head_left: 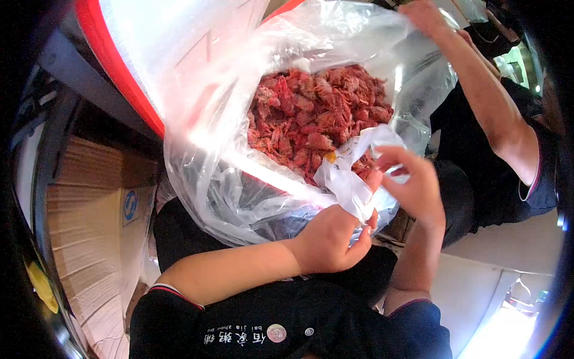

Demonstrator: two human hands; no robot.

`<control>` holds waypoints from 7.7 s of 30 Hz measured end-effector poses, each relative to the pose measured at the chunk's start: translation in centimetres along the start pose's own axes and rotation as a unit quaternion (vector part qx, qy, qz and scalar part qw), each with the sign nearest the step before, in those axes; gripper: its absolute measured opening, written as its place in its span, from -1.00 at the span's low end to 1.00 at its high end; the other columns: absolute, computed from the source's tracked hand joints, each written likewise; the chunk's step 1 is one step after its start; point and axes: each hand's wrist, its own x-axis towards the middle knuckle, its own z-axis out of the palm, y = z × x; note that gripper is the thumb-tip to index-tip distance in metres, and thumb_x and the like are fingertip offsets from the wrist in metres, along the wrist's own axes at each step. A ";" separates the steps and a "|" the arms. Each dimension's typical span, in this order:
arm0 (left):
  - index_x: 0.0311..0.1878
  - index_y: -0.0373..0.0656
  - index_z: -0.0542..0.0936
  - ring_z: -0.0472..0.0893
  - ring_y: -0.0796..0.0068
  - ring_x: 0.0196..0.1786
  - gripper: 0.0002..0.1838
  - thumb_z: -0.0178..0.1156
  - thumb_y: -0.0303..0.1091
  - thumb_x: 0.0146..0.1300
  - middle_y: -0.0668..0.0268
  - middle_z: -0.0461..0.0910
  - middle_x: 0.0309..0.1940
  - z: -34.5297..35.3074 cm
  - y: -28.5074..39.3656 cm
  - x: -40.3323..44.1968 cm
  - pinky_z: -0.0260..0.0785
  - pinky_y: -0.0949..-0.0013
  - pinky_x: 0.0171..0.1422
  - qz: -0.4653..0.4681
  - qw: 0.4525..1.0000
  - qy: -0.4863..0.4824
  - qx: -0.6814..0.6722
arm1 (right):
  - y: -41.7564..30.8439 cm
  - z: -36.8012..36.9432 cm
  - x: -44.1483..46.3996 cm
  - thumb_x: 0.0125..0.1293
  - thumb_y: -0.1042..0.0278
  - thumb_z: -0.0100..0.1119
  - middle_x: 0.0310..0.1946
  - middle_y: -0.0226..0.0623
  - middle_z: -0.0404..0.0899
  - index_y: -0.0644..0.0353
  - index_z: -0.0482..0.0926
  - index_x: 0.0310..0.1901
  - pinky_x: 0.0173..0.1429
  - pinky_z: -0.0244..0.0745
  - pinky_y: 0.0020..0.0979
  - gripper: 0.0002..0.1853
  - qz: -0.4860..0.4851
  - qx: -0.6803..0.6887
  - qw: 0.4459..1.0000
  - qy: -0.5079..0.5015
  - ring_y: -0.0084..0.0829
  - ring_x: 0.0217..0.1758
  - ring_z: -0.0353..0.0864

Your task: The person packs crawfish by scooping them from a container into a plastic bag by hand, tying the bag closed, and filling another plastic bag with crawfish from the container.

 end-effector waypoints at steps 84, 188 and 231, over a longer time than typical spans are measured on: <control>0.18 -0.51 0.25 0.52 -0.05 -0.12 -0.37 0.11 -0.52 -0.03 -0.10 0.23 0.27 -0.6 -0.2 0.0 0.41 0.14 -0.04 0.089 0.979 -0.090 0.159 | 7.7 5.9 12.2 -0.05 0.49 0.25 -0.38 -0.34 0.60 0.27 0.62 -0.29 -0.24 0.45 -0.53 -0.78 0.100 0.293 0.950 0.038 -0.57 -0.37 0.54; 0.14 -0.46 0.27 0.51 0.00 -0.34 -0.44 0.11 -0.52 0.01 -0.02 0.49 -0.30 0.1 0.3 0.6 0.38 0.15 -0.24 -0.005 0.999 -0.020 0.047 | 5.1 0.8 1.9 -0.01 0.20 0.32 -0.23 0.04 0.53 0.25 0.34 -0.09 -0.55 0.53 -0.31 -0.50 -0.024 0.676 0.737 -0.012 -0.24 -0.50 0.57; 0.34 -0.39 0.07 0.50 0.14 -0.24 -0.22 0.13 -0.59 0.00 0.14 0.44 -0.28 -0.6 0.1 0.4 0.39 0.19 -0.11 0.063 0.987 -0.042 0.141 | 0.6 9.7 15.6 -0.08 0.21 0.35 -0.49 -0.24 0.63 0.18 0.63 -0.30 -0.20 0.52 -0.37 -0.69 0.007 0.005 0.997 -0.083 -0.39 -0.36 0.64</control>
